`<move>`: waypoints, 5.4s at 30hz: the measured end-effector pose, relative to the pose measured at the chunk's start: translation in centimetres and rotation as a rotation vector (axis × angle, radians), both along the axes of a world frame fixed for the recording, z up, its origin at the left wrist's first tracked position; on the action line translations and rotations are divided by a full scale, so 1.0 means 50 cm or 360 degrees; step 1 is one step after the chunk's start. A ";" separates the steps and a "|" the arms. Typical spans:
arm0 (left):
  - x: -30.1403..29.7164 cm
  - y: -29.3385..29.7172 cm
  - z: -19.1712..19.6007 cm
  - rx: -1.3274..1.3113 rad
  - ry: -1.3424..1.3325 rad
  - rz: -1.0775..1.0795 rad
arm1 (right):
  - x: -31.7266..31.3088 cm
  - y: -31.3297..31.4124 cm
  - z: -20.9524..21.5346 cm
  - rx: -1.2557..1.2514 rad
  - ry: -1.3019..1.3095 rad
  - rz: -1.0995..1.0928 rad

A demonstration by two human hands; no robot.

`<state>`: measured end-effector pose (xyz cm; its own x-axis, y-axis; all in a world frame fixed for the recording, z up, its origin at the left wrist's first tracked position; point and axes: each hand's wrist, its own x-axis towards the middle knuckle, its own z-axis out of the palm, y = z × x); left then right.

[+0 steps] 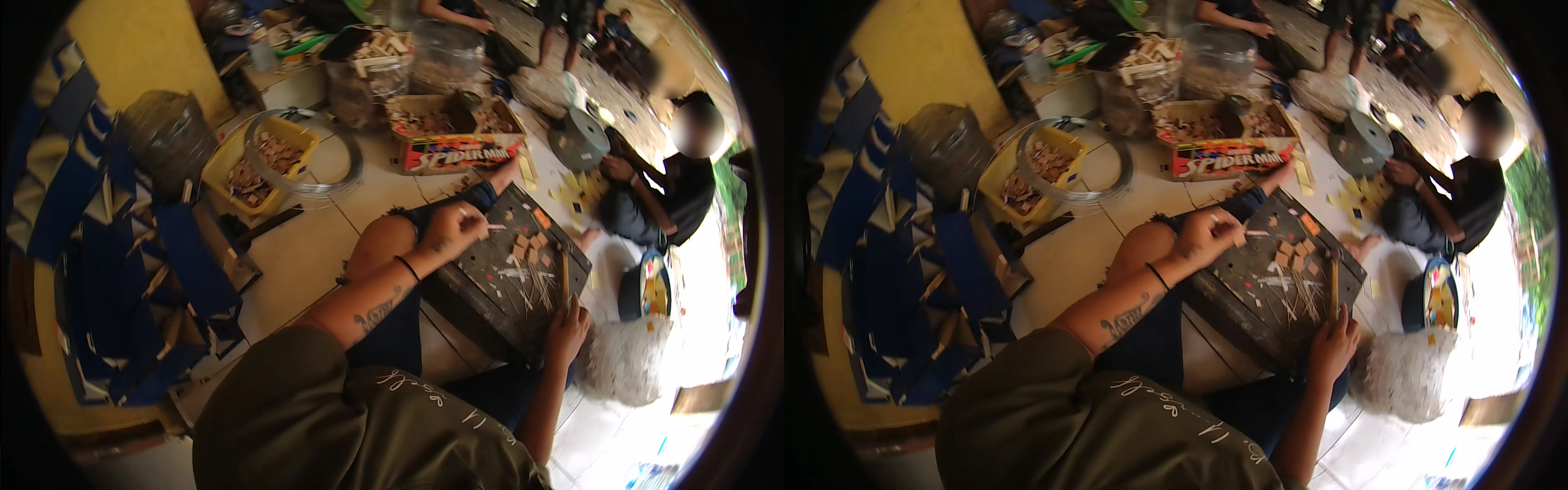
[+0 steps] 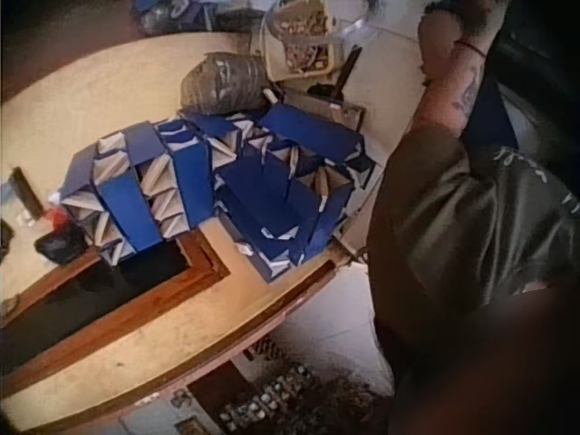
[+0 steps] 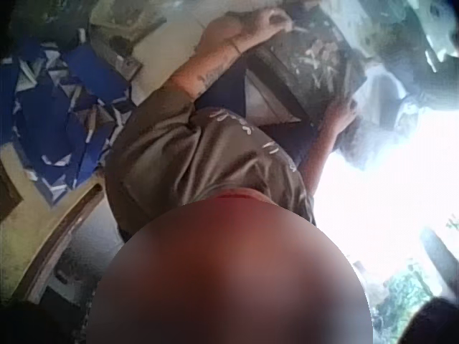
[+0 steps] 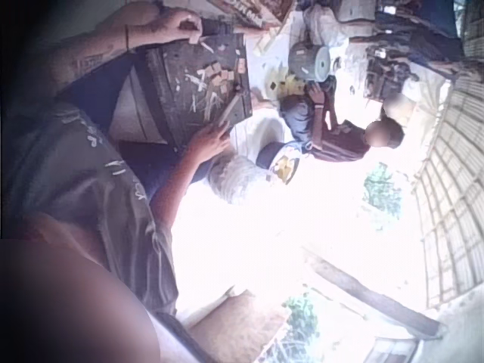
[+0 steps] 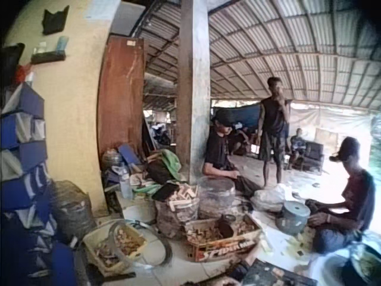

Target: The person sits on the floor and repeatedly picks up small wooden blocks and nails, then uses a hammer to drive the nails into the blocks. The person occasionally gathers the finished pieces and places them into a nearby container.

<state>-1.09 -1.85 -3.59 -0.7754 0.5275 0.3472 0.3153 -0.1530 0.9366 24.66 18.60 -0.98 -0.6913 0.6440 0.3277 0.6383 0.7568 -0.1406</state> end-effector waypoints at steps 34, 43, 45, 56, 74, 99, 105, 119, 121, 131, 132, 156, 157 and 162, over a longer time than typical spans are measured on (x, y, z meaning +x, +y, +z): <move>-0.001 0.189 0.067 -0.0912 0.1270 -0.0103 | -0.094 -0.014 0.049 -0.1712 0.1020 0.0275; 0.012 0.160 0.075 -0.0554 0.0743 -0.0336 | -0.098 0.005 0.050 -0.2485 0.1298 0.0304; 0.035 0.145 0.079 -0.0334 0.0453 -0.0362 | -0.106 -0.003 0.051 -0.2483 0.1380 0.0346; 0.119 0.024 0.058 -0.0545 0.0960 -0.0112 | -0.155 -0.087 0.044 -0.1785 0.0903 0.0556; 0.090 0.019 0.039 -0.0555 0.0753 -0.0123 | -0.209 -0.130 0.074 -0.0931 0.0697 0.0796; 0.072 0.040 0.040 -0.0357 0.0714 -0.0171 | -0.220 -0.117 0.070 -0.0973 0.0518 0.0803; 0.090 0.029 0.058 -0.0376 0.0564 -0.0228 | -0.208 -0.117 0.097 -0.0948 0.0475 0.0908; 0.110 0.027 0.050 -0.0267 0.0814 -0.0334 | -0.082 -0.077 0.094 -0.0211 0.0365 0.0242; 0.109 0.029 0.048 -0.0254 0.0736 -0.0355 | -0.026 -0.052 0.076 -0.0044 0.0134 -0.0061; 0.113 0.027 0.047 -0.0310 0.0718 -0.0338 | 0.041 0.012 -0.001 -0.0447 0.0287 0.0127; 0.113 0.028 0.048 -0.0301 0.0719 -0.0339 | 0.039 0.004 0.006 -0.0562 0.0374 0.0093; 0.109 0.037 0.037 -0.0239 0.0650 -0.0381 | 0.095 -0.227 0.184 -0.0709 0.0105 0.0459; 0.109 0.035 0.036 -0.0263 0.0635 -0.0389 | 0.094 -0.227 0.183 -0.0700 0.0174 0.0466; 0.109 0.033 0.039 -0.0308 0.0598 -0.0390 | 0.098 -0.216 0.181 -0.0684 0.0220 0.0548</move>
